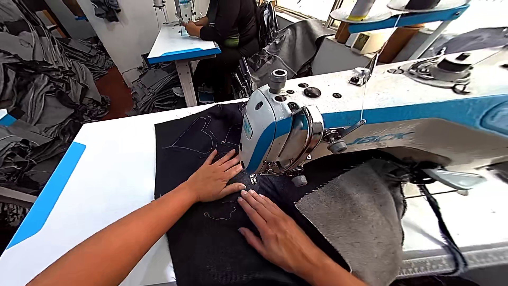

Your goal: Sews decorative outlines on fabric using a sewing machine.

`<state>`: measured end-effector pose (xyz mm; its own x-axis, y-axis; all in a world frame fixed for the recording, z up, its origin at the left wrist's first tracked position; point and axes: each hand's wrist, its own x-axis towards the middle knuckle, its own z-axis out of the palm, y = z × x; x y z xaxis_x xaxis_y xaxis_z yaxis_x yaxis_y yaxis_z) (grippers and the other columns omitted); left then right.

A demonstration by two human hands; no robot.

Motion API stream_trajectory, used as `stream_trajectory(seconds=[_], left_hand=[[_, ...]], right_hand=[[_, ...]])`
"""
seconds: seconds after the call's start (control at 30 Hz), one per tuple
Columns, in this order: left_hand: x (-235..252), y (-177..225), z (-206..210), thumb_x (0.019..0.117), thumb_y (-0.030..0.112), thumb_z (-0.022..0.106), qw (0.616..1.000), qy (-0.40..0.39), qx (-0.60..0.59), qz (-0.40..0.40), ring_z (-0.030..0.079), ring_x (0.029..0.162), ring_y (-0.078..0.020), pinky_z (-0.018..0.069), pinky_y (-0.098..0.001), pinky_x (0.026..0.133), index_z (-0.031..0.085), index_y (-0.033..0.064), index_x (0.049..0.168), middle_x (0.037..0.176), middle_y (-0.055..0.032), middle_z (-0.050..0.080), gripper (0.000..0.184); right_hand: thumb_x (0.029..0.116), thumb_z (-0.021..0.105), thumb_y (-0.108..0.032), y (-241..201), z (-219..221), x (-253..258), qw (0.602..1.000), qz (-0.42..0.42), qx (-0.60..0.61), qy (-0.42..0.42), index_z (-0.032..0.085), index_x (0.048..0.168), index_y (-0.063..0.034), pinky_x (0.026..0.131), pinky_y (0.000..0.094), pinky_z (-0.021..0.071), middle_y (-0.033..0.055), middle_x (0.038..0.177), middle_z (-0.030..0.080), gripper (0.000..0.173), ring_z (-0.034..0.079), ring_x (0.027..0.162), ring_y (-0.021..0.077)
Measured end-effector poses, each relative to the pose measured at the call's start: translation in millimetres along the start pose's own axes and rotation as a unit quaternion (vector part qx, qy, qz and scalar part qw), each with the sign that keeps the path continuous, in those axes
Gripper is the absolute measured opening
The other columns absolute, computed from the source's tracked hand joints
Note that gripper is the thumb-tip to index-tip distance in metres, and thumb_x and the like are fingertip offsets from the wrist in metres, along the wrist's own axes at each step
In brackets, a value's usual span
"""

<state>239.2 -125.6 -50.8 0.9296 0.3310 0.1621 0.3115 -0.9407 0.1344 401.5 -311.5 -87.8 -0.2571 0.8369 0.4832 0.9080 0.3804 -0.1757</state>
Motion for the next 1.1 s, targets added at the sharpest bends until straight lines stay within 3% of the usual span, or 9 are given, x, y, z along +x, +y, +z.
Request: stream_trajectory(seconds=[0.13, 0.23, 0.33, 0.43, 0.57, 0.63, 0.73, 0.93, 1.1], left_hand=[[-24.7, 51.4, 4.5, 0.1069, 0.053, 0.034, 0.985, 0.037, 0.007, -0.169, 0.019, 0.157, -0.0362, 0.0086, -0.0721, 0.119, 0.034, 0.0125, 0.161, 0.167, -0.0119, 0.03, 0.067], [-32.2, 92.8, 11.1, 0.1074, 0.054, 0.029, 0.962, 0.034, 0.016, -0.272, 0.013, 0.156, -0.0464, 0.007, -0.0779, 0.115, 0.028, 0.0236, 0.164, 0.168, -0.0215, 0.022, 0.064], [-34.1, 109.2, 9.5, 0.108, 0.054, 0.024, 0.949, -0.011, 0.014, -0.313, 0.006, 0.155, -0.0515, 0.0028, -0.0805, 0.113, 0.028, 0.032, 0.163, 0.168, -0.0265, 0.015, 0.06], [-36.6, 102.5, -9.0, 0.1079, 0.056, 0.027, 0.948, -0.085, -0.008, -0.307, 0.0, 0.156, -0.0499, 0.0012, -0.0802, 0.113, 0.025, 0.0377, 0.163, 0.17, -0.0226, 0.01, 0.058], [-33.5, 47.8, -23.7, 0.1068, 0.038, 0.048, 0.998, -0.017, 0.059, -0.031, 0.034, 0.15, -0.0403, 0.0242, -0.0699, 0.117, 0.062, 0.0228, 0.142, 0.156, -0.0127, 0.049, 0.041], [-20.9, 6.8, -21.1, 0.1093, 0.033, 0.041, 0.983, -0.034, 0.054, 0.174, 0.037, 0.151, -0.0275, 0.0219, -0.0599, 0.123, 0.057, 0.0165, 0.147, 0.157, -0.0054, 0.05, 0.044], [-15.8, -16.6, -11.8, 0.1108, 0.035, 0.027, 0.969, -0.061, -0.008, 0.24, 0.032, 0.154, -0.0242, 0.0193, -0.0577, 0.125, 0.047, 0.0126, 0.154, 0.162, -0.0057, 0.043, 0.053], [-41.3, 47.1, 2.7, 0.1094, 0.041, 0.028, 0.999, -0.028, 0.011, 0.012, 0.026, 0.156, -0.0234, 0.0208, -0.0575, 0.125, 0.041, 0.0091, 0.157, 0.166, -0.0067, 0.034, 0.059], [-40.3, 113.2, 13.4, 0.1092, 0.05, 0.024, 0.978, -0.042, 0.0, -0.205, 0.011, 0.159, -0.0316, 0.0076, -0.0693, 0.122, 0.029, 0.0079, 0.162, 0.17, -0.0131, 0.02, 0.068]], right_hand=[[0.0938, 0.052, -0.013, 62.9, 10.3, 0.0, 0.972, -0.128, 0.19, 0.045, 0.07, 0.123, 0.0016, 0.114, 0.0433, 0.043, 0.0163, 0.132, 0.068, 0.037, 0.061, 0.13, 0.0294], [0.1012, 0.041, -0.009, 119.2, 0.9, 6.8, 0.934, -0.226, 0.267, -0.076, 0.061, 0.135, 0.0039, 0.123, 0.04, 0.0297, 0.0194, 0.144, 0.059, 0.041, 0.047, 0.144, 0.0317], [0.1017, 0.046, -0.015, 137.4, -31.7, 21.5, 0.942, -0.268, 0.167, -0.118, 0.065, 0.135, -0.0005, 0.119, 0.037, 0.0381, 0.0137, 0.143, 0.062, 0.041, 0.053, 0.14, 0.0289], [0.0988, 0.051, -0.022, 111.1, -58.9, 17.1, 0.98, -0.186, 0.058, -0.045, 0.078, 0.112, -0.0089, 0.095, 0.0358, 0.0588, 0.0061, 0.119, 0.075, 0.033, 0.072, 0.113, 0.0202], [0.0996, 0.056, -0.029, 16.5, -50.6, 1.6, 0.997, 0.055, 0.058, -0.005, 0.074, 0.117, -0.0058, 0.099, 0.0484, 0.0563, 0.0109, 0.124, 0.072, 0.034, 0.067, 0.121, 0.0284], [0.1011, 0.056, -0.04, -28.1, -24.0, 5.4, 0.989, 0.12, 0.078, -0.019, 0.068, 0.131, -0.0045, 0.11, 0.0501, 0.0476, 0.0134, 0.138, 0.065, 0.048, 0.057, 0.135, 0.0306], [0.1021, 0.05, -0.047, -53.7, 13.2, 7.3, 0.993, 0.107, -0.002, 0.043, 0.064, 0.135, 0.0002, 0.111, 0.047, 0.0474, 0.0172, 0.138, 0.065, 0.059, 0.06, 0.132, 0.0328], [0.1052, 0.047, -0.031, -0.7, -7.4, -11.9, 0.997, 0.038, 0.051, 0.041, 0.073, 0.124, -0.0096, 0.109, 0.0391, 0.0509, 0.0046, 0.132, 0.071, 0.038, 0.064, 0.129, 0.0204], [0.1015, 0.047, -0.021, 28.6, -25.6, -20.1, 0.997, 0.01, 0.072, 0.032, 0.078, 0.114, -0.0116, 0.106, 0.0351, 0.0537, 0.0027, 0.126, 0.074, 0.035, 0.067, 0.123, 0.0183]])
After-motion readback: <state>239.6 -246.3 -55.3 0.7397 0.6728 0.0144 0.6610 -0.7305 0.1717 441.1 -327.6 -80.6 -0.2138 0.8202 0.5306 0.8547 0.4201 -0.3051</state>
